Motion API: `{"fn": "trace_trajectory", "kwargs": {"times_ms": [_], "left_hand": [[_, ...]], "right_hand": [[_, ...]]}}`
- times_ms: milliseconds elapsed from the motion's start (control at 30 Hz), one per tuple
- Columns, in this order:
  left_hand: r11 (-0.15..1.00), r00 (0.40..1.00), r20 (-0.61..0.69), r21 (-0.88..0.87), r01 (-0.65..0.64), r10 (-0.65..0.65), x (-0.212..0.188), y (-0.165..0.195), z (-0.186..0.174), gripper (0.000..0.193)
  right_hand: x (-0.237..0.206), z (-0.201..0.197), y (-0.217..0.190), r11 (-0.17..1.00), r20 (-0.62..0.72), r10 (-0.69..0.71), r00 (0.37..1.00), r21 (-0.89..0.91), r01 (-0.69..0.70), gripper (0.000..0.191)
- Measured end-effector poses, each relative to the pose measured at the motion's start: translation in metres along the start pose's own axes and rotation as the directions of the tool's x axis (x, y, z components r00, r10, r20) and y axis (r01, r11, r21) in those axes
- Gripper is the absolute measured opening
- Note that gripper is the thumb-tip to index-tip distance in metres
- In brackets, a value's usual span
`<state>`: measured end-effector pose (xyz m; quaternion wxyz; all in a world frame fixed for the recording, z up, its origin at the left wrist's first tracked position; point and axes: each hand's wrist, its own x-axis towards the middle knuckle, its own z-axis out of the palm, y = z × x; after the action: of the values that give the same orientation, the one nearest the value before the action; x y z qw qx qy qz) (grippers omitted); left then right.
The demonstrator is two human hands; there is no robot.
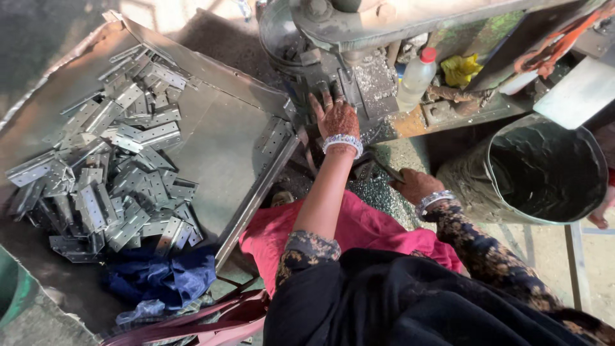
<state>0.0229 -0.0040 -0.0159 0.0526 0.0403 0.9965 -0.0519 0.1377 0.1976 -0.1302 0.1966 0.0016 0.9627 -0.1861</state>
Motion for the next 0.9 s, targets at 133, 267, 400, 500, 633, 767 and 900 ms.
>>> {"fn": "trace_trajectory", "kwargs": {"times_ms": [133, 267, 400, 500, 633, 767, 900], "left_hand": [[0.999, 0.993, -0.110, 0.010, 0.054, -0.052, 0.014, -0.001, -0.002, 0.042], [0.997, 0.975, -0.211, -0.062, 0.052, -0.064, 0.007, -0.002, 0.009, 0.044], [0.993, 0.998, -0.028, -0.099, 0.058, -0.061, 0.007, -0.004, 0.008, 0.041], [0.998, 0.997, -0.051, -0.022, 0.060, -0.061, 0.020, -0.001, 0.000, 0.047], [0.996, 0.995, -0.046, -0.005, 0.086, -0.086, 0.038, 0.003, 0.001, 0.045], [0.991, 0.964, -0.247, -0.118, 0.068, -0.096, 0.026, -0.007, 0.018, 0.049], [0.837, 0.911, -0.379, -0.542, -0.078, -0.160, -0.028, -0.042, 0.050, 0.036]], "right_hand": [[0.002, -0.009, -0.001, 1.000, -0.017, -0.010, 1.000, -0.013, 0.010, 0.057], [-0.022, 0.005, -0.012, 0.998, -0.043, 0.028, 0.999, 0.049, -0.026, 0.052], [-0.015, -0.010, -0.017, 0.997, 0.073, 0.069, 0.995, -0.029, -0.067, 0.053], [-0.004, -0.022, -0.012, 0.994, -0.015, 0.010, 1.000, -0.110, -0.011, 0.058], [-0.007, 0.002, -0.002, 1.000, -0.006, 0.026, 1.000, 0.011, -0.026, 0.051], [-0.023, 0.020, 0.001, 1.000, -0.089, -0.001, 0.996, -0.017, -0.001, 0.053], [-0.039, -0.019, -0.018, 0.971, -0.411, -0.163, 0.897, 0.091, 0.219, 0.051]]}}
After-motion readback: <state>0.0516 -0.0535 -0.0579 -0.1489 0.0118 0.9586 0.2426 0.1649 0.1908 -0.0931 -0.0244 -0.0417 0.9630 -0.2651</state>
